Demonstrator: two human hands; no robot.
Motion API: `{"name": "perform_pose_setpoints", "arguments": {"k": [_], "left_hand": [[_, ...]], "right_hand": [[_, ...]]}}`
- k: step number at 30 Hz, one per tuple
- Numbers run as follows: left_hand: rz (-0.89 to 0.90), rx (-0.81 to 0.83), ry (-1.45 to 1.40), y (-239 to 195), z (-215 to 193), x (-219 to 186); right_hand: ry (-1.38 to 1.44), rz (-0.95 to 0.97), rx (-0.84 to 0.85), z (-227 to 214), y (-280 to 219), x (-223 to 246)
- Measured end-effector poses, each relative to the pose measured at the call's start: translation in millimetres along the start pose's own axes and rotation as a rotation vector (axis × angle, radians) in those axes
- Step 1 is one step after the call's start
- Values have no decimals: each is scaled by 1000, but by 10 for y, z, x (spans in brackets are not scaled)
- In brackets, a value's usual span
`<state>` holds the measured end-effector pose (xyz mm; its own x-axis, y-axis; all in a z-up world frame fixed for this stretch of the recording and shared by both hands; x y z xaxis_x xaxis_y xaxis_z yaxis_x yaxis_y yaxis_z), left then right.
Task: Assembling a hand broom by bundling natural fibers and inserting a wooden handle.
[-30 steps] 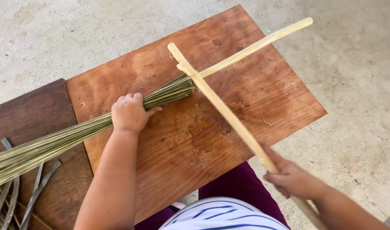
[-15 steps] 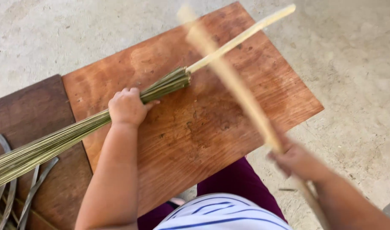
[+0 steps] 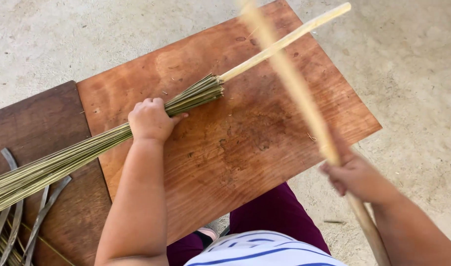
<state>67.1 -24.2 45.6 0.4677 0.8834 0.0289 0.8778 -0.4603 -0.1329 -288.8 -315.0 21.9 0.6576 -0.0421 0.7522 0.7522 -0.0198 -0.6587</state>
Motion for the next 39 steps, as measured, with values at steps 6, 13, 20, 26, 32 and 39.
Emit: {"name": "perform_pose_setpoints", "arguments": {"k": [6, 13, 20, 26, 32, 39], "left_hand": [[-7, 6, 1, 71, -46, 19], [-8, 48, -13, 60, 14, 118], [-36, 131, 18, 107, -69, 138], [-57, 199, 5, 129, -70, 147], [-84, 189, 9, 144, -93, 108], [-81, 151, -3, 101, -58, 127]], "right_hand": [[17, -320, -178, -389, 321, -698], [135, 46, 7, -103, -73, -210], [31, 64, 14, -11, 333, -911], [88, -77, -34, 78, -28, -24], [81, -1, 152, 432, 109, -159], [86, -102, 49, 413, 118, 66]]}}
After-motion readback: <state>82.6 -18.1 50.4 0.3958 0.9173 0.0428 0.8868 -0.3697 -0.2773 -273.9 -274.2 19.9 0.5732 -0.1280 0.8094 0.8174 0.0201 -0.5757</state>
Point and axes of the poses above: each hand's wrist, its own y-axis towards the middle knuckle, its own z-axis out of the palm, x = y × z, the point moved 7 cm from there along y, towards the middle knuckle, and after that the axes turned 15 degrees about x, right-handed, at the moved point
